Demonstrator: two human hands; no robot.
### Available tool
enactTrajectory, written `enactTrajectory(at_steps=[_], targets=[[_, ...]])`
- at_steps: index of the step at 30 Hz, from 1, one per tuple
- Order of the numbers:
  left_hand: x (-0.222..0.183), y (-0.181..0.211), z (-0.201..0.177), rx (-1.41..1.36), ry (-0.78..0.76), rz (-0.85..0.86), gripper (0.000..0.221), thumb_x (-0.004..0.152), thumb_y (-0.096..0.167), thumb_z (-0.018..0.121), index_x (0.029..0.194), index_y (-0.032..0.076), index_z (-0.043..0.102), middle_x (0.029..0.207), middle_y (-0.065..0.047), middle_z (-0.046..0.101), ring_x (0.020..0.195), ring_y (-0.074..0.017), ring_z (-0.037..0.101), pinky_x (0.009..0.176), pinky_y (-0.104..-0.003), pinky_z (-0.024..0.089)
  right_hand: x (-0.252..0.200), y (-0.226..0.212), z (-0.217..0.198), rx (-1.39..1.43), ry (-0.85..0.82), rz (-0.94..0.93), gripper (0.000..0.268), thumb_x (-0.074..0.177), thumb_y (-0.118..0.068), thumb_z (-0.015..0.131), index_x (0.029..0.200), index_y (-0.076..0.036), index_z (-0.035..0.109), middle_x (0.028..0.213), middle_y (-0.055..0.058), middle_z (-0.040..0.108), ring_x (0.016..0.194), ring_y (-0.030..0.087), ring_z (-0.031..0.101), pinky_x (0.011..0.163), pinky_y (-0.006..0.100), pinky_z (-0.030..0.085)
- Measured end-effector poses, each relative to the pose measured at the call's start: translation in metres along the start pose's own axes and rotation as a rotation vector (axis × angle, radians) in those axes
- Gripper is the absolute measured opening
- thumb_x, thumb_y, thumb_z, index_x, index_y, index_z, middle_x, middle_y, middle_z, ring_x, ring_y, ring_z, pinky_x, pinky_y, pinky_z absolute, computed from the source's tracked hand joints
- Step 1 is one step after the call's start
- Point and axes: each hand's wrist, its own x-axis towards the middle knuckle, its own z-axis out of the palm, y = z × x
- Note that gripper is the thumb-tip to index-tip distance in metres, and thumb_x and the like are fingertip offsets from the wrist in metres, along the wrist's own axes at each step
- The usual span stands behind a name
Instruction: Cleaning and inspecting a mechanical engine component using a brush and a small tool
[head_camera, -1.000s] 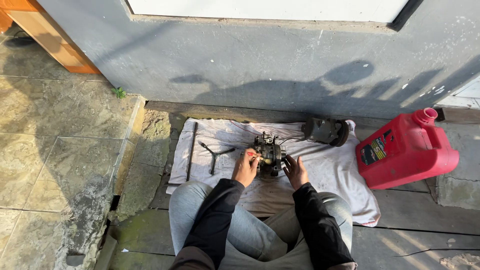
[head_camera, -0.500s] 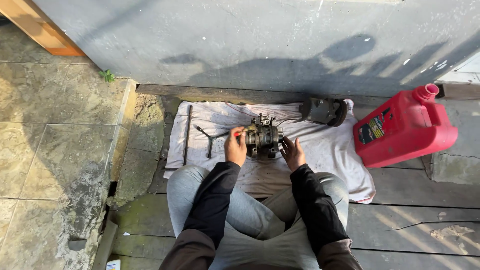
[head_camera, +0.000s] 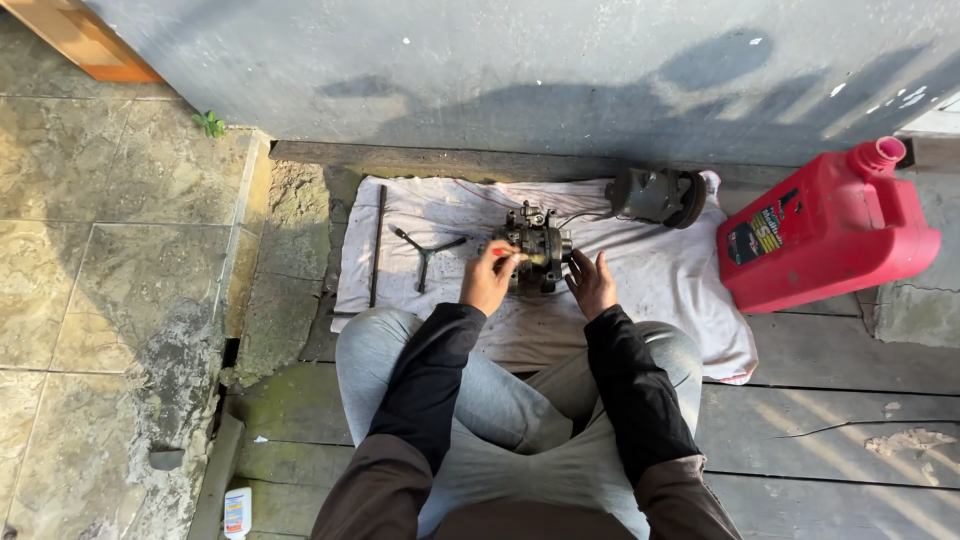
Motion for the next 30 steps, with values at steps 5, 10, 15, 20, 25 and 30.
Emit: enactTrajectory(at_steps=[5,10,15,20,25,30], targets=[[0.008,-0.005,-0.009,0.146,0.103,0.01,0.011,0.095,0.02,0.076,0.103,0.016,0.07,0.088,-0.01,0.077,0.086,-0.0321,0.075,0.074,-0.042,0.061,-0.004,-0.001,0.002,-0.015,-0.013,-0.003,0.097,0.098,-0.077,0.042,0.16,-0.004,0.029,0.169,0.018,0.019,0.157,0.038,0.008,0.127,0.054,0.01],[0.007,-0.013,-0.001,0.047,0.182,-0.047,0.011,0.094,0.024,0.078,0.101,0.015,0.078,0.076,-0.008,0.072,0.076,-0.0239,0.072,0.073,-0.038,0.058,0.003,-0.002,-0.001,-0.001,-0.019,0.0,0.096,0.099,-0.076,0.042,0.16,-0.003,0.029,0.168,0.019,0.02,0.157,0.039,0.009,0.127,0.054,0.011],[0.012,-0.015,-0.006,0.165,0.016,0.101,0.013,0.1,0.016,0.069,0.11,0.014,0.076,0.089,-0.014,0.077,0.083,-0.0342,0.073,0.076,-0.042,0.059,0.004,-0.002,-0.003,-0.005,-0.026,-0.003,0.094,0.1,-0.075,0.039,0.159,-0.003,0.031,0.167,0.018,0.023,0.156,0.039,0.012,0.126,0.055,0.012],[0.022,-0.008,-0.01,0.068,-0.135,0.061,0.012,0.101,0.023,0.068,0.1,0.015,0.076,0.089,-0.01,0.078,0.083,-0.0335,0.074,0.071,-0.04,0.059,0.005,-0.002,-0.004,-0.001,-0.022,0.003,0.093,0.1,-0.076,0.039,0.159,-0.004,0.033,0.166,0.016,0.026,0.156,0.039,0.014,0.126,0.054,0.013],[0.027,0.003,-0.008,0.128,-0.116,0.055,0.017,0.104,0.026,0.063,0.107,0.014,0.075,0.088,-0.015,0.077,0.085,-0.0353,0.075,0.075,-0.041,0.06,0.008,0.001,-0.012,0.019,-0.023,0.01,0.096,0.098,-0.078,0.04,0.158,-0.004,0.035,0.166,0.016,0.027,0.156,0.04,0.014,0.126,0.055,0.012],[0.03,-0.035,-0.001,0.134,-0.219,-0.017,0.025,0.105,0.037,0.058,0.105,0.017,0.073,0.085,-0.014,0.076,0.084,-0.0334,0.075,0.076,-0.045,0.058,0.008,-0.001,-0.011,0.022,-0.034,0.005,0.095,0.098,-0.078,0.039,0.157,-0.003,0.035,0.165,0.015,0.029,0.155,0.04,0.016,0.125,0.055,0.012]])
